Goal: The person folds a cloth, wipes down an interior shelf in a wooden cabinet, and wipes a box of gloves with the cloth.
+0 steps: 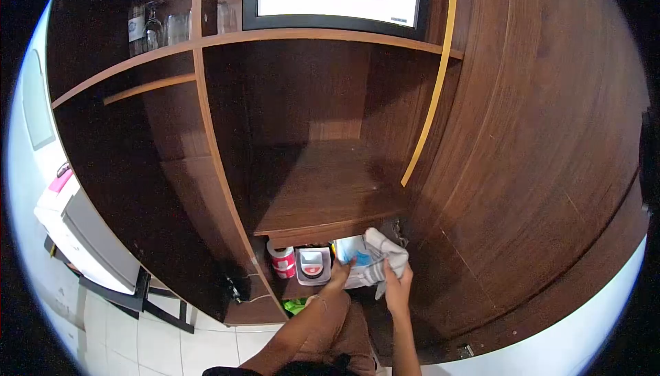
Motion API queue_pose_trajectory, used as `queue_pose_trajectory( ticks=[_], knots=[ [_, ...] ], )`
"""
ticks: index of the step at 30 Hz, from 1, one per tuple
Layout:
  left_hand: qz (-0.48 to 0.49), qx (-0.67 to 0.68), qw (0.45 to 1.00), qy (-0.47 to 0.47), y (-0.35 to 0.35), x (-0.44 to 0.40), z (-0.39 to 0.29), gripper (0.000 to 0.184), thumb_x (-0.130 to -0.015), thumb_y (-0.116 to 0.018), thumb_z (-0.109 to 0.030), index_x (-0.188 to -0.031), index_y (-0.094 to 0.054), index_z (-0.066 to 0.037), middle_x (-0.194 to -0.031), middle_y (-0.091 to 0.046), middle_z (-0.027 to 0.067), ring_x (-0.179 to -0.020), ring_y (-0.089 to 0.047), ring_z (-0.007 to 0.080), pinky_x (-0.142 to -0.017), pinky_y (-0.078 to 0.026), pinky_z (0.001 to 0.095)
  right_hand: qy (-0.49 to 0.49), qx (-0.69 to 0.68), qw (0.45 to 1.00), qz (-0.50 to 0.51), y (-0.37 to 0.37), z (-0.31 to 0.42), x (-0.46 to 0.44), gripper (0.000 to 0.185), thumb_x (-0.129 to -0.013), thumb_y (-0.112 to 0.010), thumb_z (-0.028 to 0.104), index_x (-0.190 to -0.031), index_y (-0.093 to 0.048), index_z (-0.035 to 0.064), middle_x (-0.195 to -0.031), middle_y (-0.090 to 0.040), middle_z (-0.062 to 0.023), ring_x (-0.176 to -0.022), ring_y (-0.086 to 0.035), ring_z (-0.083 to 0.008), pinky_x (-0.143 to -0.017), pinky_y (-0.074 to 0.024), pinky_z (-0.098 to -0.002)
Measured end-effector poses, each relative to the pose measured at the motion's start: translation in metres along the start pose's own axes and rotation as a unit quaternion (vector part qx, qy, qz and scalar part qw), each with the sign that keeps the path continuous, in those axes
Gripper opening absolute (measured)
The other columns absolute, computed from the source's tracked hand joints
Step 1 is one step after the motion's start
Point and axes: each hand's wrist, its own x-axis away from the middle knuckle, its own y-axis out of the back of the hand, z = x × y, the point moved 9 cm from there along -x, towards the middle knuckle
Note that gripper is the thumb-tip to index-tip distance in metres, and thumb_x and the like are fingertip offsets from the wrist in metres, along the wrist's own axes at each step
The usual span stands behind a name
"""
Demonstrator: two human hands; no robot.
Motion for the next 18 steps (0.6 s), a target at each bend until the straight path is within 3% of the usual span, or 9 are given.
queue_pose_trajectory(
  ticks=[3, 5, 7, 9, 10, 13, 14, 17, 18],
  knots=[
    [-0.021, -0.024, 0.999, 0.003, 0.005, 0.006, -0.011, 0.068, -0.084, -0.088, -0.039, -0.129, -0.063, 0.004, -0.115, -0.074, 0.0153, -0.103, -0.069, 0.026, -0.091, -0.054, 0.0386, -0.042, -0.097, 0.991, -0.082, 0.022, -0.014, 0.023, 0.029, -0.105, -0.065, 0.021, -0.125, -0.063, -0.0008, -0.117, -0.065, -0.002, -0.102, -0.06, -0.0122, -0.095, -0.045, -0.0299],
    [-0.059, -0.063, 0.996, 0.017, 0.011, 0.021, -0.029, 0.056, -0.085, -0.088, -0.033, -0.124, -0.067, 0.001, -0.111, -0.074, 0.0101, -0.102, -0.068, 0.0211, -0.087, -0.055, 0.038, -0.058, -0.104, 0.989, -0.089, 0.032, -0.026, 0.034, 0.034, -0.104, -0.067, 0.024, -0.127, -0.061, -0.0002, -0.118, -0.064, -0.0025, -0.109, -0.058, -0.0133, -0.099, -0.0435, -0.0317],
    [-0.078, -0.11, 0.991, -0.023, 0.024, 0.012, -0.014, 0.056, -0.084, -0.089, -0.036, -0.122, -0.07, 0.0, -0.107, -0.075, 0.0097, -0.099, -0.069, 0.0213, -0.085, -0.055, 0.0383, -0.063, -0.129, 0.981, -0.127, 0.042, -0.024, 0.048, 0.04, -0.104, -0.067, 0.027, -0.132, -0.058, 0.0011, -0.123, -0.062, -0.0033, -0.115, -0.055, -0.0141, -0.104, -0.0408, -0.034],
    [-0.06, -0.099, 0.993, -0.022, 0.032, 0.008, -0.005, 0.065, -0.082, -0.089, -0.042, -0.126, -0.068, 0.001, -0.11, -0.075, 0.011, -0.097, -0.07, 0.0216, -0.087, -0.054, 0.0388, -0.085, -0.13, 0.978, -0.137, 0.045, -0.027, 0.053, 0.045, -0.103, -0.068, 0.03, -0.136, -0.055, 0.0013, -0.128, -0.06, -0.0043, -0.12, -0.053, -0.0152, -0.107, -0.0384, -0.036],
    [-0.079, -0.177, 0.981, -0.023, 0.031, 0.027, -0.042, 0.072, -0.078, -0.09, -0.046, -0.126, -0.068, 0.003, -0.108, -0.076, 0.0117, -0.094, -0.071, 0.0207, -0.087, -0.054, 0.0363, -0.095, -0.141, 0.974, -0.147, 0.046, -0.031, 0.054, 0.046, -0.103, -0.068, 0.03, -0.136, -0.054, 0.0011, -0.129, -0.06, -0.0048, -0.121, -0.054, -0.016, -0.108, -0.0384, -0.0361],
    [-0.143, -0.179, 0.973, -0.003, 0.036, 0.058, -0.093, 0.074, -0.075, -0.091, -0.048, -0.122, -0.07, 0.005, -0.106, -0.077, 0.0123, -0.092, -0.071, 0.0207, -0.086, -0.054, 0.0346, -0.11, -0.148, 0.971, -0.155, 0.047, -0.037, 0.057, 0.05, -0.102, -0.069, 0.031, -0.137, -0.052, 0.0006, -0.132, -0.059, -0.0062, -0.123, -0.054, -0.0174, -0.108, -0.0388, -0.0368],
    [-0.192, -0.203, 0.96, -0.021, 0.06, 0.029, -0.051, 0.078, -0.068, -0.095, -0.044, -0.124, -0.069, 0.005, -0.099, -0.077, 0.0136, -0.089, -0.07, 0.0203, -0.084, -0.054, 0.0352, -0.116, -0.143, 0.971, -0.153, 0.047, -0.038, 0.057, 0.051, -0.102, -0.07, 0.032, -0.138, -0.051, 0.0005, -0.134, -0.059, -0.007, -0.124, -0.054, -0.018, -0.108, -0.0392, -0.0373],
    [-0.159, -0.118, 0.979, -0.044, 0.056, 0.074, -0.105, 0.082, -0.066, -0.096, -0.042, -0.127, -0.068, 0.006, -0.101, -0.076, 0.0139, -0.089, -0.069, 0.0188, -0.084, -0.054, 0.0314, -0.123, -0.181, 0.964, -0.15, 0.046, -0.05, 0.059, 0.053, -0.102, -0.07, 0.032, -0.14, -0.05, 0.0005, -0.134, -0.059, -0.0084, -0.123, -0.055, -0.0189, -0.108, -0.0409, -0.0374],
    [-0.174, -0.157, 0.968, -0.084, 0.059, 0.09, -0.125, 0.077, -0.066, -0.096, -0.035, -0.126, -0.069, 0.005, -0.105, -0.076, 0.0134, -0.089, -0.07, 0.02, -0.083, -0.055, 0.031, -0.121, -0.183, 0.965, -0.146, 0.044, -0.046, 0.059, 0.053, -0.102, -0.07, 0.032, -0.14, -0.05, 0.0005, -0.134, -0.059, -0.0084, -0.123, -0.055, -0.0189, -0.108, -0.0409, -0.0374]
  ],
)
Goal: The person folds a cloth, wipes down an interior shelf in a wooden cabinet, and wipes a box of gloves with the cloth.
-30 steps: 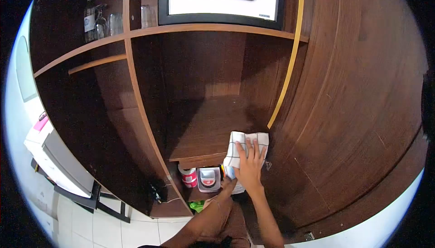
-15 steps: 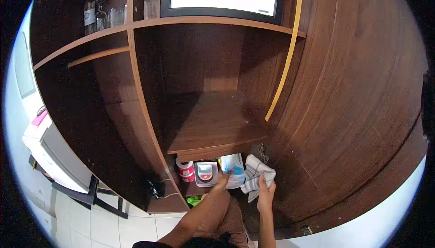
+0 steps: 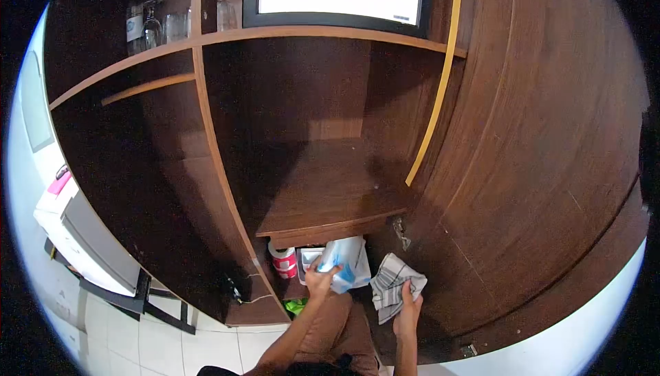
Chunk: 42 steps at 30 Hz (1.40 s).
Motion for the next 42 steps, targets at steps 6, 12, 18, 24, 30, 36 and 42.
queue_pose_trajectory(
  ticks=[6, 12, 18, 24, 30, 36, 42],
  knots=[
    [0.023, 0.273, 0.954, 0.124, 0.046, 0.062, 0.001, 0.053, -0.077, -0.087, -0.014, -0.124, -0.068, 0.002, -0.109, -0.074, 0.0135, -0.095, -0.072, 0.0223, -0.084, -0.059, 0.0353, -0.029, -0.042, 0.997, -0.05, 0.005, -0.001, 0.019, 0.051, -0.102, -0.07, 0.028, -0.139, -0.051, -0.0002, -0.131, -0.062, -0.0084, -0.115, -0.061, -0.0203, -0.103, -0.0468, -0.0387],
    [0.114, 0.332, 0.908, 0.229, 0.067, 0.102, 0.009, 0.07, -0.089, -0.065, -0.033, -0.146, -0.044, 0.001, -0.137, -0.062, 0.0142, -0.125, -0.062, 0.0312, -0.1, -0.053, 0.0533, 0.032, 0.064, 0.997, -0.035, 0.0, -0.005, 0.026, 0.047, -0.102, -0.067, 0.022, -0.141, -0.052, -0.0006, -0.141, -0.058, -0.0108, -0.13, -0.056, -0.0241, -0.11, -0.0418, -0.0376],
    [0.095, 0.402, 0.903, 0.115, 0.076, 0.118, -0.065, 0.075, -0.078, -0.073, -0.02, -0.145, -0.046, 0.001, -0.137, -0.06, 0.0148, -0.129, -0.058, 0.0302, -0.11, -0.048, 0.0493, 0.368, 0.372, 0.806, 0.276, -0.117, 0.042, 0.058, 0.066, -0.095, -0.065, 0.035, -0.151, -0.05, 0.0028, -0.166, -0.031, -0.0241, -0.152, -0.027, -0.0481, -0.122, -0.021, -0.0612],
    [0.072, 0.401, 0.913, 0.011, 0.1, 0.119, -0.127, 0.079, -0.068, -0.08, 0.004, -0.141, -0.05, 0.001, -0.134, -0.059, 0.0109, -0.128, -0.056, 0.0233, -0.113, -0.044, 0.0402, 0.4, 0.439, 0.723, 0.352, -0.153, 0.045, 0.102, 0.072, -0.092, -0.065, 0.051, -0.156, -0.048, 0.0238, -0.171, -0.023, -0.0192, -0.156, -0.012, -0.0526, -0.12, -0.0072, -0.073],
    [0.074, 0.332, 0.939, -0.047, 0.118, 0.126, -0.141, 0.087, -0.061, -0.089, 0.001, -0.139, -0.05, 0.003, -0.133, -0.059, 0.0117, -0.125, -0.057, 0.0218, -0.11, -0.046, 0.0392, 0.446, 0.464, 0.674, 0.363, -0.176, 0.031, 0.114, 0.087, -0.09, -0.051, 0.078, -0.159, -0.044, 0.0263, -0.17, -0.023, -0.0196, -0.157, -0.013, -0.0491, -0.12, -0.0025, -0.0738],
    [0.056, 0.342, 0.936, -0.055, 0.141, 0.129, -0.146, 0.091, -0.06, -0.092, -0.001, -0.14, -0.049, 0.003, -0.133, -0.058, 0.0114, -0.126, -0.056, 0.0223, -0.111, -0.046, 0.0405, 0.41, 0.432, 0.739, 0.316, -0.173, 0.036, 0.094, 0.089, -0.091, -0.051, 0.077, -0.16, -0.04, 0.0215, -0.171, -0.017, -0.0223, -0.156, -0.009, -0.0511, -0.121, -0.0006, -0.0723],
    [0.034, 0.399, 0.916, -0.016, 0.142, 0.131, -0.144, 0.086, -0.069, -0.088, -0.003, -0.144, -0.047, 0.003, -0.135, -0.057, 0.0123, -0.127, -0.055, 0.0227, -0.112, -0.044, 0.0401, 0.421, 0.447, 0.702, 0.361, -0.173, 0.014, 0.132, 0.088, -0.09, -0.05, 0.08, -0.159, -0.042, 0.0269, -0.171, -0.017, -0.0222, -0.156, -0.008, -0.0519, -0.118, -0.0014, -0.0771]
  ],
)
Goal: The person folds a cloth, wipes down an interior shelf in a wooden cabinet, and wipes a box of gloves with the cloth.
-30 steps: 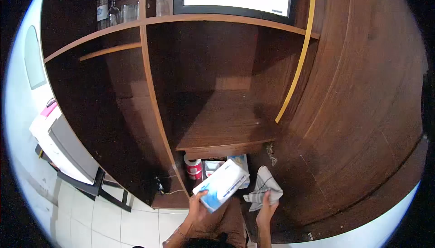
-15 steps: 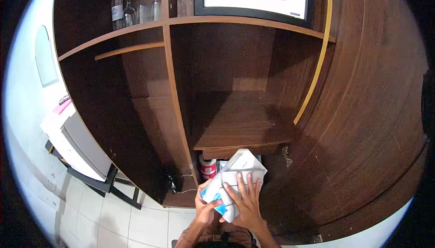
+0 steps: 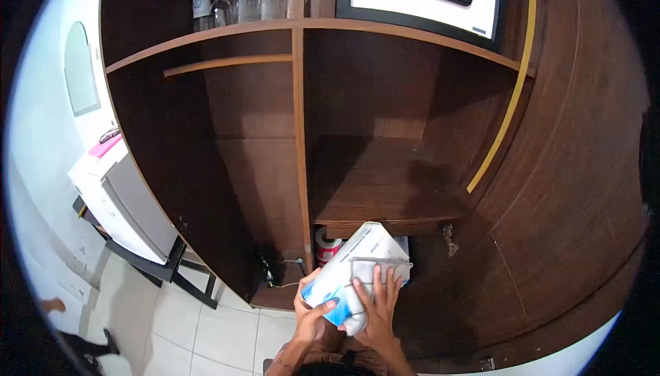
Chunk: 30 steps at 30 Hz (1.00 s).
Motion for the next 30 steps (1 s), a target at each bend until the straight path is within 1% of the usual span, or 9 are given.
queue_pose_trajectory(
  ticks=[5, 8, 11, 13, 15, 19, 23, 28, 30],
  knots=[
    [0.017, -0.008, 1.0, -0.024, -0.008, -0.003, -0.008, 0.083, -0.073, -0.085, -0.006, -0.146, -0.045, 0.001, -0.137, -0.055, 0.0136, -0.128, -0.054, 0.0232, -0.112, -0.044, 0.0404, 0.028, 0.007, 0.999, 0.015, 0.006, -0.003, -0.009, 0.09, -0.089, -0.051, 0.081, -0.159, -0.043, 0.0251, -0.171, -0.018, -0.0229, -0.157, -0.007, -0.0519, -0.118, -0.0026, -0.0765],
    [0.019, 0.019, 0.999, -0.029, -0.02, -0.007, -0.012, 0.084, -0.075, -0.084, -0.007, -0.148, -0.042, 0.002, -0.137, -0.055, 0.0139, -0.129, -0.054, 0.0235, -0.112, -0.044, 0.0405, -0.04, -0.043, 0.997, -0.056, 0.023, -0.019, -0.021, 0.094, -0.088, -0.051, 0.081, -0.159, -0.042, 0.02, -0.171, -0.015, -0.0238, -0.157, -0.006, -0.051, -0.12, -0.0011, -0.0745],
    [0.015, 0.042, 0.999, -0.02, -0.027, -0.012, -0.011, 0.084, -0.077, -0.083, -0.007, -0.149, -0.041, 0.001, -0.138, -0.054, 0.0143, -0.129, -0.054, 0.0237, -0.112, -0.044, 0.0403, -0.001, -0.008, 1.0, -0.016, 0.019, -0.005, -0.023, 0.093, -0.09, -0.053, 0.077, -0.159, -0.042, 0.0157, -0.17, -0.019, -0.0262, -0.156, -0.01, -0.0529, -0.121, -0.0054, -0.0694],
    [0.014, 0.043, 0.998, -0.034, -0.031, -0.017, -0.012, 0.086, -0.079, -0.081, -0.008, -0.152, -0.037, -0.004, -0.135, -0.053, 0.0135, -0.125, -0.055, 0.0244, -0.11, -0.046, 0.0412, 0.008, -0.002, 1.0, 0.001, 0.013, 0.004, -0.02, 0.09, -0.09, -0.054, 0.076, -0.156, -0.048, 0.0153, -0.169, -0.021, -0.026, -0.156, -0.012, -0.0537, -0.121, -0.0053, -0.07],
    [0.008, 0.057, 0.998, -0.034, -0.036, -0.018, -0.014, 0.084, -0.079, -0.081, -0.009, -0.151, -0.037, -0.007, -0.133, -0.053, 0.0129, -0.122, -0.056, 0.0244, -0.108, -0.047, 0.0414, 0.03, -0.022, 0.999, 0.015, 0.003, 0.007, -0.017, 0.084, -0.091, -0.051, 0.077, -0.158, -0.046, 0.0257, -0.171, -0.02, -0.0204, -0.157, -0.01, -0.0501, -0.118, -0.0055, -0.0778],
    [-0.011, 0.063, 0.997, -0.036, -0.03, -0.021, -0.009, 0.078, -0.081, -0.08, -0.009, -0.147, -0.039, -0.012, -0.128, -0.053, 0.0112, -0.117, -0.056, 0.0238, -0.102, -0.05, 0.0415, 0.04, -0.014, 0.999, 0.01, 0.008, 0.001, -0.029, 0.081, -0.092, -0.051, 0.076, -0.157, -0.048, 0.027, -0.171, -0.023, -0.019, -0.157, -0.011, -0.0496, -0.117, -0.0052, -0.0783],
    [-0.021, 0.05, 0.997, -0.055, -0.02, -0.022, 0.0, 0.072, -0.085, -0.082, -0.017, -0.143, -0.04, -0.009, -0.13, -0.052, 0.0114, -0.123, -0.053, 0.0222, -0.106, -0.046, 0.0391, 0.027, 0.004, 0.999, -0.023, 0.024, -0.019, -0.061, 0.083, -0.091, -0.054, 0.076, -0.157, -0.046, 0.0269, -0.171, -0.022, -0.0163, -0.158, -0.011, -0.0461, -0.121, -0.0034, -0.0735],
    [-0.022, 0.047, 0.995, -0.09, -0.021, -0.024, -0.001, 0.07, -0.091, -0.08, -0.028, -0.144, -0.039, -0.006, -0.132, -0.051, 0.0124, -0.125, -0.053, 0.0234, -0.109, -0.044, 0.0401, -0.016, 0.023, 0.998, -0.049, 0.046, -0.046, -0.086, 0.086, -0.088, -0.069, 0.063, -0.159, -0.043, 0.0215, -0.172, -0.02, -0.0162, -0.158, -0.009, -0.0456, -0.123, -0.0072, -0.0698],
    [-0.034, 0.039, 0.994, -0.099, -0.021, -0.023, -0.004, 0.07, -0.094, -0.077, -0.033, -0.145, -0.038, -0.005, -0.133, -0.05, 0.0128, -0.127, -0.052, 0.0242, -0.11, -0.044, 0.0415, -0.032, 0.009, 0.998, -0.056, 0.043, -0.046, -0.079, 0.086, -0.089, -0.069, 0.062, -0.16, -0.042, 0.0211, -0.172, -0.019, -0.0168, -0.158, -0.009, -0.0466, -0.123, -0.0067, -0.0694]
  ],
)
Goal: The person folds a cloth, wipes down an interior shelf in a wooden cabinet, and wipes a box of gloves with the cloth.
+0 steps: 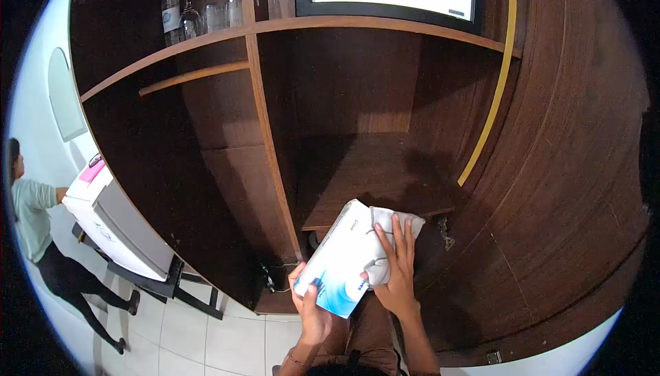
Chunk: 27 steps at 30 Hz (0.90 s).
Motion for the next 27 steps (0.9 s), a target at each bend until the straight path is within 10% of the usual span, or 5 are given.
queue_pose_trajectory(
  ticks=[9, 13, 19, 25, 27],
  knots=[
    [-0.024, 0.025, 0.999, -0.007, -0.014, -0.009, 0.008, 0.066, -0.1, -0.067, -0.036, -0.15, -0.034, -0.008, -0.139, -0.049, 0.0128, -0.13, -0.051, 0.025, -0.112, -0.043, 0.0437, 0.037, -0.064, 0.996, 0.053, -0.026, 0.04, 0.04, 0.089, -0.089, -0.063, 0.068, -0.161, -0.04, 0.0211, -0.172, -0.012, -0.0224, -0.156, -0.007, -0.0525, -0.12, -0.0085, -0.0732],
    [0.026, -0.044, 0.998, -0.032, -0.017, -0.015, 0.013, 0.07, -0.105, -0.054, -0.053, -0.156, -0.029, -0.011, -0.142, -0.047, 0.0123, -0.131, -0.05, 0.0255, -0.116, -0.037, 0.0447, 0.062, -0.109, 0.992, 0.011, -0.03, 0.042, 0.039, 0.086, -0.085, -0.08, 0.05, -0.157, -0.045, 0.0195, -0.17, -0.016, -0.0246, -0.155, -0.01, -0.0559, -0.12, -0.0135, -0.0739],
    [0.15, -0.004, 0.988, 0.04, -0.009, -0.019, 0.013, 0.097, -0.093, -0.079, -0.035, -0.159, -0.013, -0.012, -0.15, -0.039, 0.0151, -0.129, -0.055, 0.026, -0.087, -0.064, 0.0385, 0.062, -0.103, 0.993, -0.005, -0.012, 0.032, 0.028, 0.095, -0.072, -0.093, 0.029, -0.155, -0.048, 0.0219, -0.17, -0.019, -0.023, -0.153, -0.018, -0.0552, -0.119, -0.0277, -0.0699],
    [0.317, -0.395, 0.856, -0.101, -0.046, -0.03, -0.028, 0.118, -0.07, -0.095, -0.011, -0.164, -0.023, -0.006, -0.168, -0.024, 0.022, -0.152, -0.033, 0.0334, -0.119, -0.041, 0.0463, 0.046, -0.133, 0.99, 0.01, -0.007, 0.024, 0.032, 0.083, -0.076, -0.091, 0.03, -0.15, -0.056, 0.0213, -0.17, -0.024, -0.0188, -0.155, -0.018, -0.0496, -0.122, -0.0274, -0.0658],
    [0.293, -0.339, 0.893, -0.049, -0.035, -0.031, -0.016, 0.118, -0.068, -0.095, -0.011, -0.163, -0.026, -0.005, -0.171, -0.017, 0.0232, -0.155, -0.027, 0.0321, -0.122, -0.036, 0.0443, 0.052, -0.13, 0.99, 0.026, -0.003, 0.023, 0.033, 0.081, -0.077, -0.09, 0.032, -0.15, -0.056, 0.0224, -0.17, -0.025, -0.0167, -0.156, -0.018, -0.0487, -0.121, -0.0274, -0.0659]
  ],
)
